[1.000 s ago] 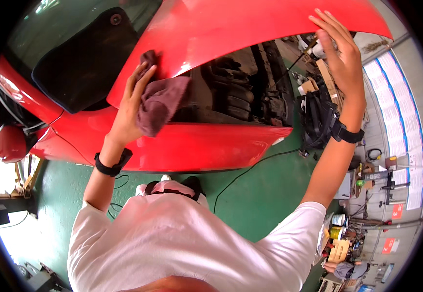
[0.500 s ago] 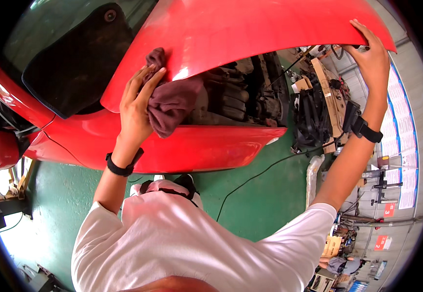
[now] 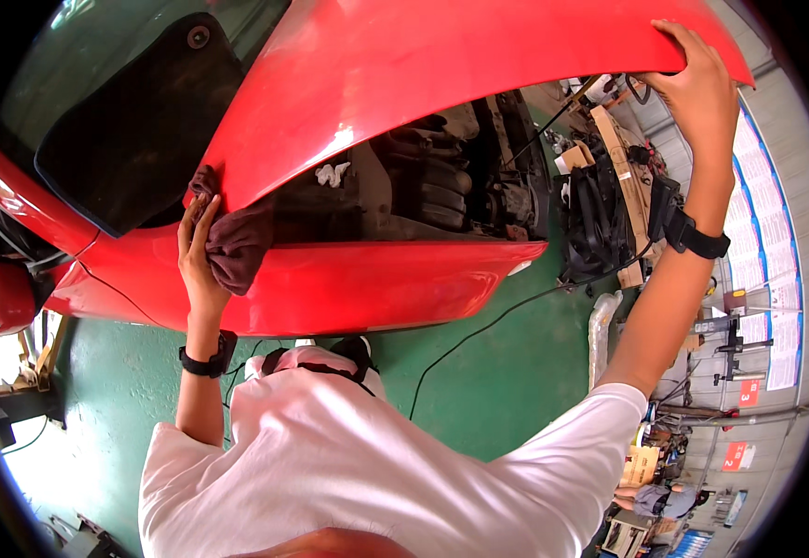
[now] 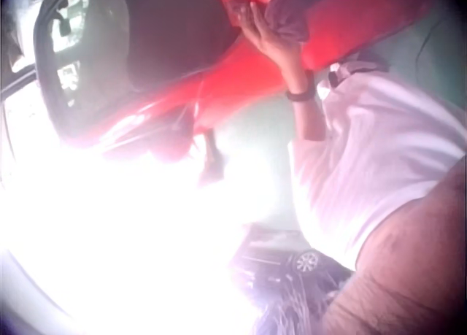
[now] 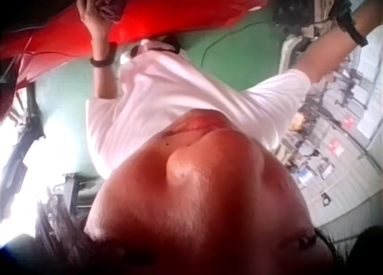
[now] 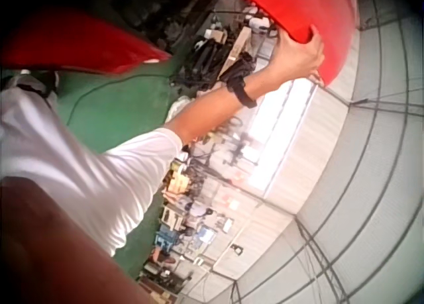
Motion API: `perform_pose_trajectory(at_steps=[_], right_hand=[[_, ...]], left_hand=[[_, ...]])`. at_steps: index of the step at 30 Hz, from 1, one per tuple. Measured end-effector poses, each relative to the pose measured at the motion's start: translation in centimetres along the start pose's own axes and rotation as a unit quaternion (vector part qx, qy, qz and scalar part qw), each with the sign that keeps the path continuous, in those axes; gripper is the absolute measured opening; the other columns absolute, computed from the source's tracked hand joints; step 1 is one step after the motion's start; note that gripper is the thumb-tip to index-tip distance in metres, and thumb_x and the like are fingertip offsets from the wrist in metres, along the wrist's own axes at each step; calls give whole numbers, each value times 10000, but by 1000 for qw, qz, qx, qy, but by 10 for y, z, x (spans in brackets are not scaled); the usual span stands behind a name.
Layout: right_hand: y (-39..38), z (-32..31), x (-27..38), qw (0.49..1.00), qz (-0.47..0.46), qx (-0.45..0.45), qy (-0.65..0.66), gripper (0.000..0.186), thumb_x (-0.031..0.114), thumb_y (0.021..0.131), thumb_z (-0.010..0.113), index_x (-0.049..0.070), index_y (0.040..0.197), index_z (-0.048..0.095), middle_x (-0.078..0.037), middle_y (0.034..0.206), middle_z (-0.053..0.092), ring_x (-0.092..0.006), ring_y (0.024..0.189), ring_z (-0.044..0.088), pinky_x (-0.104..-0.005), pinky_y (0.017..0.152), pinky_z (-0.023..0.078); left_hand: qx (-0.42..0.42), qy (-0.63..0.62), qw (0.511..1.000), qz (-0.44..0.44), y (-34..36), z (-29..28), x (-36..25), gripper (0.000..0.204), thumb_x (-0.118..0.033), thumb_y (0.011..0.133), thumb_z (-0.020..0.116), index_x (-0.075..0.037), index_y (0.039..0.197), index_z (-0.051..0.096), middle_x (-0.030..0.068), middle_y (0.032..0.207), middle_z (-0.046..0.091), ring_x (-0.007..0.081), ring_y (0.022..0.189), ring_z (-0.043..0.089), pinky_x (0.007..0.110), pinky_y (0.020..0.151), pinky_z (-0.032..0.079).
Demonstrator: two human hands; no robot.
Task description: The person wipes down the hood, fender, side mirror, door panels, and window frame of a car with a cloth.
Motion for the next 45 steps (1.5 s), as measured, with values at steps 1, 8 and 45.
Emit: perform_pose_trajectory(at_steps=[1, 8, 45], right_hand=[[0, -1, -2, 1000, 0, -1, 0, 637, 438, 714, 845, 243, 1295, 667, -44, 1284, 688, -301, 1172, 645, -422, 948, 527], [5, -5, 5, 998, 25, 49, -30, 636, 408, 747, 830, 241, 1331, 640, -55, 1306, 667, -290, 1210, 619, -420, 977, 513], [-171, -24, 426, 761, -197, 166, 595, 755, 310, 878, 756, 156, 1542, 431, -89, 755, 644, -277, 687, 656, -424, 652, 556]], left_hand=[[-1, 0, 1000, 0, 0, 1, -2, 558, -50, 788, 698, -69, 1344, 648, 198, 1405, 558, 382, 1330, 526, 455, 1104, 438], [25, 1, 996, 91, 32, 14, -64, 565, 6, 773, 645, -57, 1335, 639, 199, 1420, 557, 396, 1358, 492, 460, 1116, 428], [121, 93, 988, -14, -10, -19, 12, 655, -147, 827, 680, 18, 1425, 471, 243, 1331, 603, 392, 1275, 557, 460, 1097, 432]])
Point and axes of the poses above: each hand's wrist, its own y-axis towards the middle knuckle, its own z-axis out of the palm, x = y × z, the point moved 8 cm from there along y, towards the middle knuckle
